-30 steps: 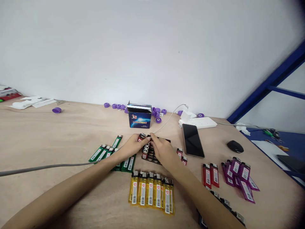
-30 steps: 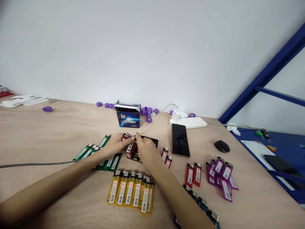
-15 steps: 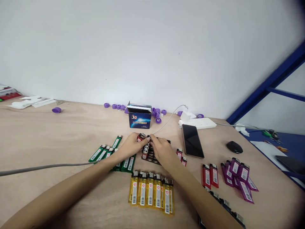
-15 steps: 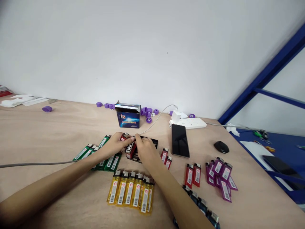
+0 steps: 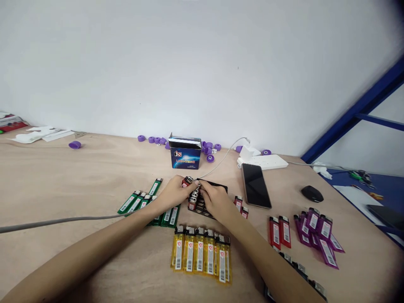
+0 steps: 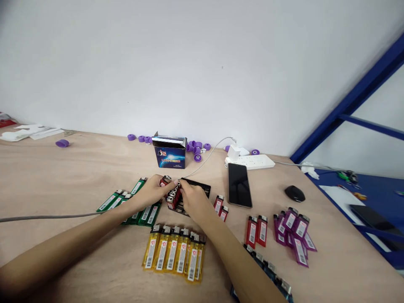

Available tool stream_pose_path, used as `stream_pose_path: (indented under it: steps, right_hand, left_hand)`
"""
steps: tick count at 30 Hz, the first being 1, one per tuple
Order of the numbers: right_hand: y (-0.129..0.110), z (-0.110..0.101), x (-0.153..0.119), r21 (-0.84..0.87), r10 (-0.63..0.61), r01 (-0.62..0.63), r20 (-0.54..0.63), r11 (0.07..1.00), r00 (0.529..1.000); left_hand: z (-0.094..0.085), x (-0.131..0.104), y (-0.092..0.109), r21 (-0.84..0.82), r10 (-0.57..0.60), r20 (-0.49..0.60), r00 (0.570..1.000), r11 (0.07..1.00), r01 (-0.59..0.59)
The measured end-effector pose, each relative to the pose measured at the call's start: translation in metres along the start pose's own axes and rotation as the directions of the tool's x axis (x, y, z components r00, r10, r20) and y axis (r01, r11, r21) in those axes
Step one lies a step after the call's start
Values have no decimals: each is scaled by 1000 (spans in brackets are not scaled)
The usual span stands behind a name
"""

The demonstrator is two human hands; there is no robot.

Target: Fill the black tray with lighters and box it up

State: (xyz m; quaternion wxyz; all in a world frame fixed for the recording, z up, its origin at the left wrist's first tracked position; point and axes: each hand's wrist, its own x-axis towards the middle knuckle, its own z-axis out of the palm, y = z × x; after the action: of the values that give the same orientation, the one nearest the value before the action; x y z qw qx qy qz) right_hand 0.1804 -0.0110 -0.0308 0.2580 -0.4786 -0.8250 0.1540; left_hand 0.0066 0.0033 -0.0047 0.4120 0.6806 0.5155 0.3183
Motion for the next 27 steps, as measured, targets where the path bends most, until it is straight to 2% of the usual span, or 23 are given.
stream_pose_path:
  steps: [6, 9, 11, 14, 17, 20, 23, 25, 27]
  right_hand:
    - [-2, -1, -1, 117, 14, -5, -79, 993, 997]
    - [-5, -12, 1, 183, 60, -28, -170, 983, 984]
    - [-7, -25, 3, 220, 79, -34, -200, 975, 977]
    - [-14, -45, 5, 377, 114, -31, -200, 926, 973]
    - [-29, -60, 3, 585, 110, -13, -130, 811, 985]
    - [-44, -65, -2, 589, 74, -6, -91, 808, 993]
    - [-50, -66, -4, 517, 92, -18, -119, 856, 989]
    - [-46, -67, -3, 516, 145, -52, -143, 855, 979]
    - [-36, -66, 0, 511, 221, -97, -187, 854, 957]
  left_hand:
    - [-5, 1, -3, -79, -11, -60, 998, 997, 7]
    - [-12, -3, 7, -162, -12, -104, 994, 987, -5]
    - [-14, -9, 17, -238, 13, -86, 996, 971, -34]
    - [-12, -21, 35, -354, 71, 26, 997, 934, -57]
    - [-3, -34, 48, -440, 126, 169, 978, 897, -40]
    - [4, -43, 51, -527, 185, 305, 934, 850, 4]
    - [7, -43, 47, -466, 200, 339, 919, 885, -21]
    - [5, -40, 41, -342, 195, 274, 942, 935, -95]
    - [2, -35, 35, -231, 193, 149, 970, 960, -155]
